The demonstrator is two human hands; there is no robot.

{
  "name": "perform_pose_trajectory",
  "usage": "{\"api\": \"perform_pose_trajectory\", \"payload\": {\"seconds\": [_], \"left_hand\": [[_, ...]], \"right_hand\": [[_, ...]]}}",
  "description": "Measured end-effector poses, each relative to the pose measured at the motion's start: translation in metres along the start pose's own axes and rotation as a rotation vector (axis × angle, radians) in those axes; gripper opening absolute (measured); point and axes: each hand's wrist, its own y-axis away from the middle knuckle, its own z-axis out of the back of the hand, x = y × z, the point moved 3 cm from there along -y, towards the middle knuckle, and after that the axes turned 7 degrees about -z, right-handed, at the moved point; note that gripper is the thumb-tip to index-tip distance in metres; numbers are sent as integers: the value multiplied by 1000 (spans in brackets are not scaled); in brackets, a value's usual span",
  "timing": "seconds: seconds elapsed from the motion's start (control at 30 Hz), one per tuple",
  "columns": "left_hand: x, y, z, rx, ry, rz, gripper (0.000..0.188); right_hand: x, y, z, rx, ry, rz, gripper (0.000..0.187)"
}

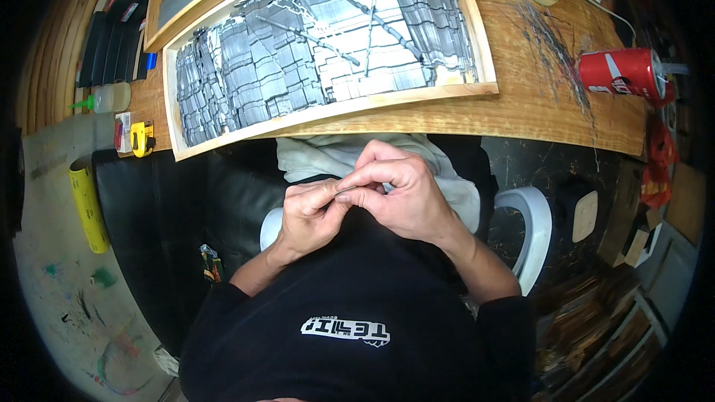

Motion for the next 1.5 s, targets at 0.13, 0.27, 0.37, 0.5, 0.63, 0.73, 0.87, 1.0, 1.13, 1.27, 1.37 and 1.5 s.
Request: {"api": "perform_pose_trajectory", "payload": {"seconds": [0.13,0.27,0.37,0.5,0.63,0.73,0.87,1.0,1.13,1.27,1.37,1.5], "left_hand": [[-1,7,4,-21,-3,25,19],[1,14,0,-62,21,47,19],[-4,14,-4,-87,29,99,19],[-2,11,-7,-166,81,62,19],[-1,14,-2,-65,69,117,19],[-1,12,-2,-67,76,74,18],[-2,11,0,-40,70,83,18],[-2,9,0,-28,96,99,18],[-2,9,0,-12,65,112,18],[-1,11,0,-5,71,142,18],[1,12,-1,-14,74,119,20],[2,12,-1,-20,74,101,21]], "right_hand": [[1,-4,-4,72,12,-17,14],[-4,-3,-7,79,49,62,15],[-7,-1,-8,42,36,108,17],[2,0,-5,56,23,16,21],[2,2,-2,65,36,-6,22],[1,1,0,81,11,-10,19],[0,2,0,93,-4,-13,18],[4,3,2,52,22,14,16],[4,4,5,38,28,35,13],[5,4,4,32,54,68,11],[6,5,3,25,61,66,10],[6,6,3,28,70,70,12]]}}
